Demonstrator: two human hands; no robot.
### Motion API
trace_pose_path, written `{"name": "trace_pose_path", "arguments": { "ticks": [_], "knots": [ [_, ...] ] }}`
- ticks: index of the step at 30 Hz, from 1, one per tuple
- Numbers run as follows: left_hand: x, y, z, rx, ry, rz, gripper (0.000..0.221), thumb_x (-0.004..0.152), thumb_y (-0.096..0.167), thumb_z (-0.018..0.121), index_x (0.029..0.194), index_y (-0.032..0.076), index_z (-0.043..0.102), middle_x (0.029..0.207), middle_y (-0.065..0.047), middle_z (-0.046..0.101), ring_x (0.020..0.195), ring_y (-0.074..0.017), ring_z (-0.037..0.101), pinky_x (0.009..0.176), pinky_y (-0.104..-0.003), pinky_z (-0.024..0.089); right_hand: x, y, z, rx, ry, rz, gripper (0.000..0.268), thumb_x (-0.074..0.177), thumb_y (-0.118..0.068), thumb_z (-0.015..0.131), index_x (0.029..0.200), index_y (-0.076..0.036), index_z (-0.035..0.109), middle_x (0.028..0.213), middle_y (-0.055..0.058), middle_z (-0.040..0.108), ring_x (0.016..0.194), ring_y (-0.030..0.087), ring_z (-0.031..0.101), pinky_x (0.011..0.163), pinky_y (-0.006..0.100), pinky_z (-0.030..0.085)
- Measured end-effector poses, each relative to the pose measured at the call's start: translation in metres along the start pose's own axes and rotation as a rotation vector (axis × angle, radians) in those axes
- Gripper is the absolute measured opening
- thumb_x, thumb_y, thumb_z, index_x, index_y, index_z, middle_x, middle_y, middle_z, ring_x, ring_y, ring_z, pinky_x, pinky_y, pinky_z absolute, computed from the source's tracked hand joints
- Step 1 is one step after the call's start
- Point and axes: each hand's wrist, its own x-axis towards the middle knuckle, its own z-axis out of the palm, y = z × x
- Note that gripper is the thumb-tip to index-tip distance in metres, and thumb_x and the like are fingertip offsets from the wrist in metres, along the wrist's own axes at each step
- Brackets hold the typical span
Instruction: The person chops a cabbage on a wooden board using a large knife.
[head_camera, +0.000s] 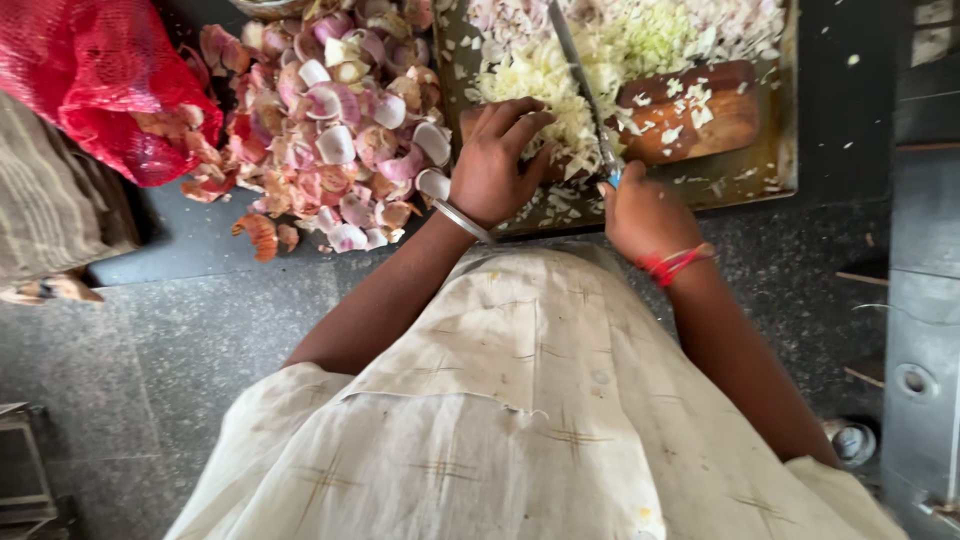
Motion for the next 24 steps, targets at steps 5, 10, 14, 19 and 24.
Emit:
{"name": "trace_pose_path", "arguments": {
  "ticks": [5, 10, 14, 19, 24],
  "knots": [
    [0.002, 0.003, -0.001, 0.087, 0.017, 0.003, 0.031, 0.091, 0.018, 0.077, 0.12, 0.01, 0.069, 0.126, -0.012, 0.066, 0.115, -0.0348, 0.062, 0.101, -0.049, 0.045, -0.008, 0.013, -0.011, 0.055, -0.08, 0.098, 0.042, 0.107, -0.032, 0.047, 0.119, 0.009, 0.048, 0.076, 0.031, 0.068, 0.071, 0.051, 0.07, 0.062, 0.06, 0.055],
    [0.004, 0.007, 0.003, 0.071, 0.026, -0.042, 0.03, 0.092, 0.017, 0.075, 0.121, 0.01, 0.068, 0.126, -0.01, 0.066, 0.115, -0.0329, 0.062, 0.101, -0.047, 0.046, 0.005, 0.004, -0.003, 0.084, 0.033, -0.039, 0.04, 0.108, -0.033, 0.053, 0.111, 0.007, 0.054, 0.077, 0.033, 0.067, 0.07, 0.053, 0.067, 0.066, 0.062, 0.053],
    [0.003, 0.002, -0.006, 0.044, 0.042, -0.016, 0.031, 0.095, 0.014, 0.072, 0.125, 0.006, 0.064, 0.13, -0.015, 0.063, 0.119, -0.0372, 0.059, 0.104, -0.047, 0.046, -0.012, -0.004, -0.019, 0.059, -0.053, 0.054, 0.052, 0.106, -0.032, 0.052, 0.132, 0.011, 0.039, 0.074, 0.03, 0.067, 0.067, 0.051, 0.067, 0.059, 0.06, 0.053],
    [0.001, 0.005, -0.003, 0.003, 0.084, -0.043, 0.035, 0.102, 0.012, 0.067, 0.135, 0.002, 0.056, 0.14, -0.022, 0.054, 0.126, -0.043, 0.054, 0.109, -0.05, 0.046, 0.009, -0.012, 0.008, 0.026, 0.023, -0.045, 0.042, 0.105, -0.033, 0.053, 0.113, 0.008, 0.052, 0.074, 0.028, 0.068, 0.067, 0.049, 0.069, 0.062, 0.059, 0.055],
    [0.002, 0.005, -0.004, 0.082, 0.057, -0.021, 0.04, 0.106, 0.017, 0.068, 0.14, 0.003, 0.051, 0.146, -0.023, 0.048, 0.132, -0.0451, 0.049, 0.113, -0.052, 0.043, -0.01, 0.002, -0.002, 0.059, -0.003, 0.009, 0.049, 0.106, -0.035, 0.048, 0.126, 0.01, 0.047, 0.071, 0.029, 0.069, 0.065, 0.049, 0.068, 0.059, 0.058, 0.054]
  ]
}}
